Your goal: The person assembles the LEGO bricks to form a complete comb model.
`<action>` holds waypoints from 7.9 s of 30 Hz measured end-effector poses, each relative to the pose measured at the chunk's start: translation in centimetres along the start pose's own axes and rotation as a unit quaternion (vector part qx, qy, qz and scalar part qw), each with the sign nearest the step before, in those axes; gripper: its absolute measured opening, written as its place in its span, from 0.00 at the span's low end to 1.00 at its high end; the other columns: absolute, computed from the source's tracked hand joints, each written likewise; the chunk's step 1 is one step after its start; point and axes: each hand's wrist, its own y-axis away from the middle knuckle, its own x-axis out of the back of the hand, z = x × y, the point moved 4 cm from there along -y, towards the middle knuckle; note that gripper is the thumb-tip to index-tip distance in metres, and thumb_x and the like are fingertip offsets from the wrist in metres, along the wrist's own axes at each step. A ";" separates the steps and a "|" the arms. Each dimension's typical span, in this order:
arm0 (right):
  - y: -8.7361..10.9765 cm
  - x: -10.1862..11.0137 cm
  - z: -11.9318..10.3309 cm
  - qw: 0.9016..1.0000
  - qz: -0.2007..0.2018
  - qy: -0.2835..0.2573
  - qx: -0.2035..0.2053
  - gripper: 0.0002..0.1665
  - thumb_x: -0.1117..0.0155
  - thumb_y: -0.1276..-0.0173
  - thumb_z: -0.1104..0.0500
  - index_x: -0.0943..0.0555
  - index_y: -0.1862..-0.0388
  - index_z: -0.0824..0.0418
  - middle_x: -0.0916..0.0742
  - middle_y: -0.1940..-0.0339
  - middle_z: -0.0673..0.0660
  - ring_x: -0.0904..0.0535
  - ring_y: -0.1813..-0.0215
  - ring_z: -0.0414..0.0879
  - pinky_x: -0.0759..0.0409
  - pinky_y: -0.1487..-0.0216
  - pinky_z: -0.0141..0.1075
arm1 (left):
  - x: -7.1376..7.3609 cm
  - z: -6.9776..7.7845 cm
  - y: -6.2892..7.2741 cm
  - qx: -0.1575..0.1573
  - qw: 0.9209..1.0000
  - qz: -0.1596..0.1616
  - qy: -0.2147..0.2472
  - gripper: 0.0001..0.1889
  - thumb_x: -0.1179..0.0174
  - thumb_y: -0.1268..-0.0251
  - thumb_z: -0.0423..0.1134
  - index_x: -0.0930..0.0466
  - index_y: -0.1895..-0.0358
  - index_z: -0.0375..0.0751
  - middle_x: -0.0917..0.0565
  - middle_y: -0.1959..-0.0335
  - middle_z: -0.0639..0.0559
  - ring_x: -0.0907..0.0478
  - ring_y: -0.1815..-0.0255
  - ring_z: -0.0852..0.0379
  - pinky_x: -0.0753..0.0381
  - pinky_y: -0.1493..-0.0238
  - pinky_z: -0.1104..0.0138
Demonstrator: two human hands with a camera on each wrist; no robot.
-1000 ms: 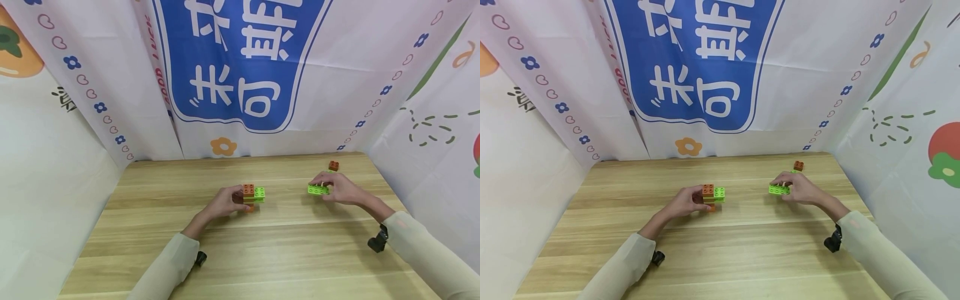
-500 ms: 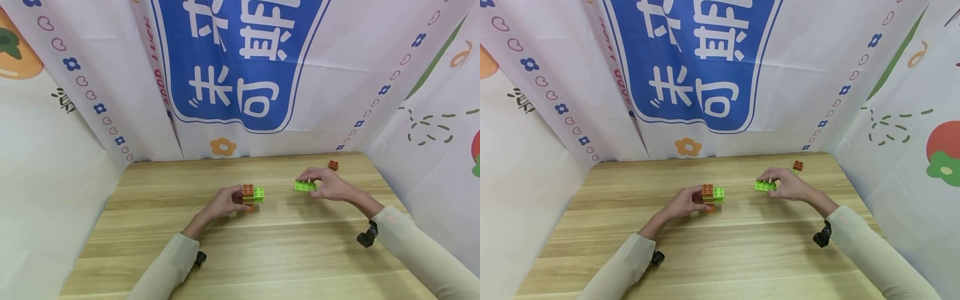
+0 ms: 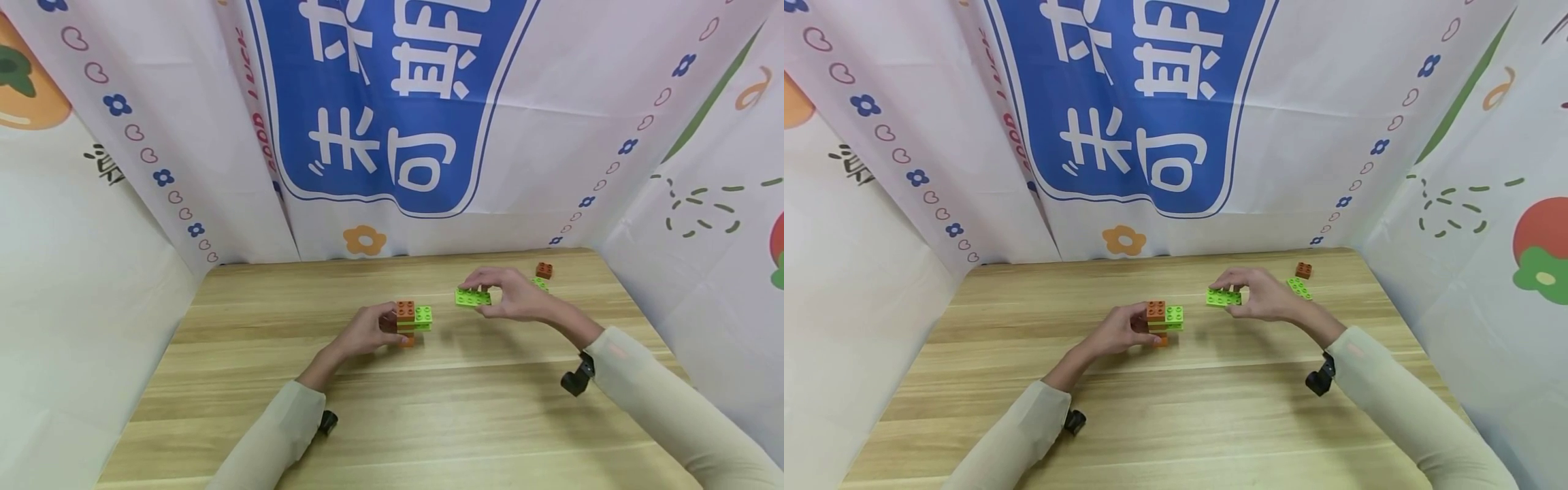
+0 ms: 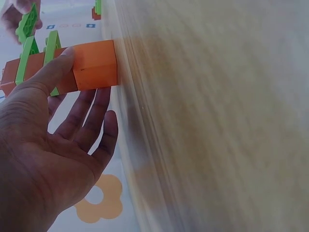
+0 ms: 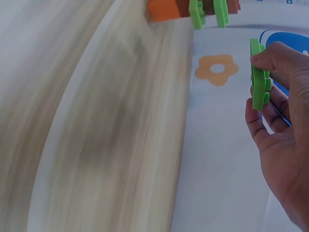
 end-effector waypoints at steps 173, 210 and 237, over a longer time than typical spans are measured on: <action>-1.0 2.2 4.4 0.991 -0.005 -0.011 -0.131 0.27 0.18 0.35 0.53 0.12 0.38 0.55 0.13 0.35 0.59 0.19 0.32 0.60 0.23 0.32 0.62 | 0.1 0.8 0.1 -0.008 1.000 -0.002 0.007 0.18 0.22 0.37 0.37 0.18 0.48 0.48 0.10 0.53 0.49 0.12 0.53 0.55 0.12 0.48 0.61; 6.2 8.3 14.6 0.958 0.019 0.001 -0.286 0.34 0.22 0.30 0.51 0.19 0.31 0.66 0.20 0.27 0.69 0.29 0.26 0.69 0.30 0.28 0.65 | 0.3 0.9 0.2 0.002 1.000 -0.013 0.010 0.19 0.24 0.35 0.35 0.18 0.45 0.49 0.11 0.52 0.50 0.13 0.53 0.56 0.12 0.49 0.62; 10.0 6.8 18.1 0.935 0.030 -0.010 -0.354 0.40 0.21 0.32 0.57 0.25 0.26 0.69 0.24 0.26 0.73 0.31 0.24 0.73 0.31 0.27 0.66 | 0.2 0.9 0.2 0.009 1.000 -0.015 0.009 0.19 0.23 0.36 0.36 0.18 0.44 0.49 0.11 0.50 0.48 0.13 0.52 0.55 0.12 0.47 0.61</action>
